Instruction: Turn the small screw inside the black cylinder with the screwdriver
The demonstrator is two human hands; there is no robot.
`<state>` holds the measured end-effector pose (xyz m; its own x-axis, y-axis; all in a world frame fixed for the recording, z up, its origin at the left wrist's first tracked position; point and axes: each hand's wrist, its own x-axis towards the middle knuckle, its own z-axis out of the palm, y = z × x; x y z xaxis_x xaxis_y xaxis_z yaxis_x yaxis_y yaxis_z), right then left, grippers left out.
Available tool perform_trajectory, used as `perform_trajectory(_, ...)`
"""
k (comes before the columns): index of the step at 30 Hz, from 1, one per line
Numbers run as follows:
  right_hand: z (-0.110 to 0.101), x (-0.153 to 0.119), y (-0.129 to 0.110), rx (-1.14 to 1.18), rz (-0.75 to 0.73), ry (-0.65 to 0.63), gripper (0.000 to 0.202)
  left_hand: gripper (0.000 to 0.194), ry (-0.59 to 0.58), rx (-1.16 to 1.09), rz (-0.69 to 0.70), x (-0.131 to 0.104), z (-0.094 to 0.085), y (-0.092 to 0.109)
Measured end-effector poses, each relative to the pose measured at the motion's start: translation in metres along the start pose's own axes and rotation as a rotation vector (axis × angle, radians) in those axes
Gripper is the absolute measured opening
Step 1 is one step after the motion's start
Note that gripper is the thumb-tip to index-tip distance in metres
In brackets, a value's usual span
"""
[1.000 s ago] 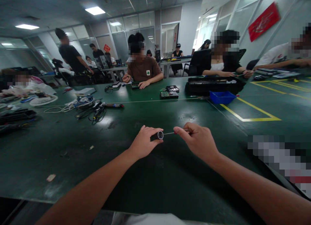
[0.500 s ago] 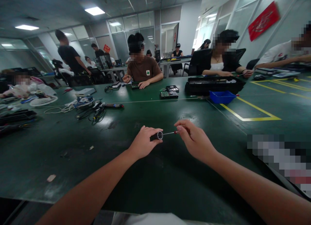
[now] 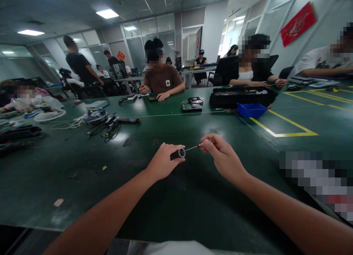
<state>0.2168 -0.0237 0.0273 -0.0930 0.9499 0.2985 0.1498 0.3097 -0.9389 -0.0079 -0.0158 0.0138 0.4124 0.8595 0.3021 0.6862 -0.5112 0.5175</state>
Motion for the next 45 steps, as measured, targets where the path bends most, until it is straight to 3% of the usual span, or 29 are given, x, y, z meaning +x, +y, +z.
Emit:
perform_trajectory(3,0.0,0.009,0.006,0.276,0.205,0.084,0.03,0.042,0.009,0.049,0.065,0.0,0.0,0.0)
perform_trajectory(6,-0.001,0.014,0.011,0.361,0.256,0.147,0.031,0.042,-0.001,0.042,0.044,0.002,0.001,-0.001)
perform_trajectory(13,-0.001,0.007,0.011,0.055,0.049,0.083,0.029,0.043,-0.015,-0.015,-0.007,0.002,0.003,-0.002)
perform_trajectory(20,-0.003,0.002,-0.006,-0.258,-0.05,0.054,0.031,0.042,-0.033,-0.013,-0.017,0.001,0.001,-0.001)
perform_trajectory(25,-0.007,0.0,-0.01,-0.546,-0.098,0.121,0.043,0.041,-0.017,-0.003,-0.048,0.001,0.002,-0.003)
perform_trajectory(32,-0.008,-0.002,-0.015,-0.499,-0.245,-0.121,0.014,0.038,-0.056,-0.01,-0.079,0.001,0.005,-0.008)
perform_trajectory(38,-0.006,-0.002,-0.017,-0.619,-0.196,-0.057,0.039,0.04,-0.073,-0.008,-0.059,0.0,0.004,-0.005)
perform_trajectory(45,-0.004,-0.005,-0.018,-0.58,-0.244,-0.108,0.031,0.041,-0.067,0.001,-0.058,0.0,0.004,-0.008)
